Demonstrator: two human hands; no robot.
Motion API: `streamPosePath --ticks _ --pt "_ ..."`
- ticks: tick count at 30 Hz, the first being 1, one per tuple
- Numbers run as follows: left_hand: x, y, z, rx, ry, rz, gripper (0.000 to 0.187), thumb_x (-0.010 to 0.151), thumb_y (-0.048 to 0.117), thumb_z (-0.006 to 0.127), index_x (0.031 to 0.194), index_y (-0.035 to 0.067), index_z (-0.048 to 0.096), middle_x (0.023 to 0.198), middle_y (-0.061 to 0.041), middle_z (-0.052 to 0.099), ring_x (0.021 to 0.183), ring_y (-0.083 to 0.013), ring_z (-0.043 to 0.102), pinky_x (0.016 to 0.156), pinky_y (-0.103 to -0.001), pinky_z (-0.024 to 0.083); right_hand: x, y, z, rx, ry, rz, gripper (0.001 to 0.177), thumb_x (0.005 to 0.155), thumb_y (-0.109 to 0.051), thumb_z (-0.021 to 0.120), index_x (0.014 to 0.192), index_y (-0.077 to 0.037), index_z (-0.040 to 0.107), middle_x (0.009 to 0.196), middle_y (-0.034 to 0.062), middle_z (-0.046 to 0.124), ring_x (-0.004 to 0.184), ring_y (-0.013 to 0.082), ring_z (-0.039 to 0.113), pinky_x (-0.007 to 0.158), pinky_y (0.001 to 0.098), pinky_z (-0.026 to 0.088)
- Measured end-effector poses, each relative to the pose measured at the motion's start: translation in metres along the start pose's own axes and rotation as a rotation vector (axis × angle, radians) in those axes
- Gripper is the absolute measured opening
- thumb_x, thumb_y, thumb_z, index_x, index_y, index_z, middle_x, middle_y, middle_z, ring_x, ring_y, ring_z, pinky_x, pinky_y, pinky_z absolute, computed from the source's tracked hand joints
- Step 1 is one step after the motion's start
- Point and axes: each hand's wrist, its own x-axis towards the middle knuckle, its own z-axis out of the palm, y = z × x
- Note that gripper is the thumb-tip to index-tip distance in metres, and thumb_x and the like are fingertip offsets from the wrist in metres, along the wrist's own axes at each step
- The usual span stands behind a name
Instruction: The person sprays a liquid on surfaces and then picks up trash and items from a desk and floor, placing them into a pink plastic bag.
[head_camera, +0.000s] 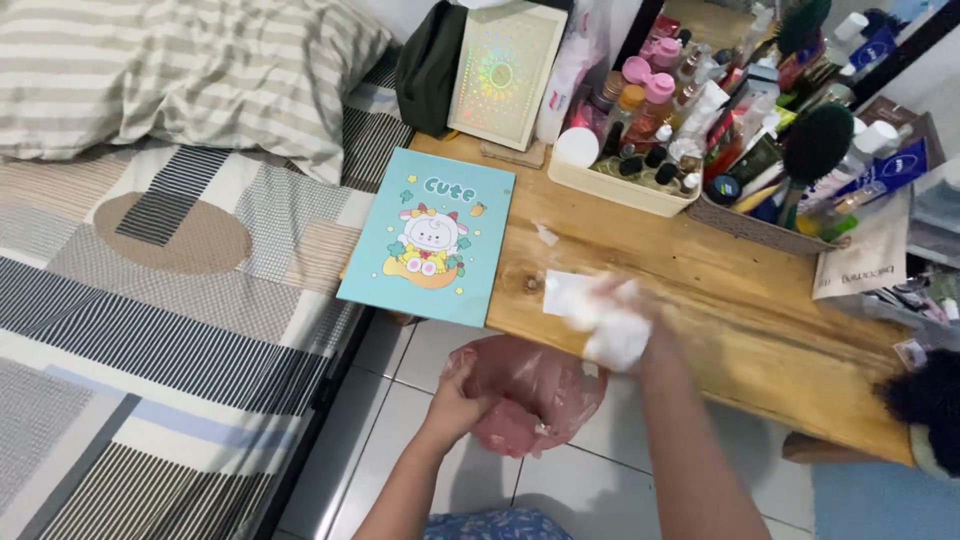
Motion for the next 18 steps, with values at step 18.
streamPosePath --ticks 18 --pt "-0.018 0.013 -0.013 0.041 0.041 0.078 0.075 0.074 0.003 0.071 0.146 0.006 0.051 0.15 -0.015 0.053 0.14 -0.0277 0.051 0.112 -0.032 0.042 -0.069 -0.01 0.061 -0.502 -0.107 0.273 0.019 0.093 -0.019 0.063 0.103 -0.006 0.074 0.097 0.0136 0.075 0.091 0.027 0.073 0.078 0.0443 0.057"
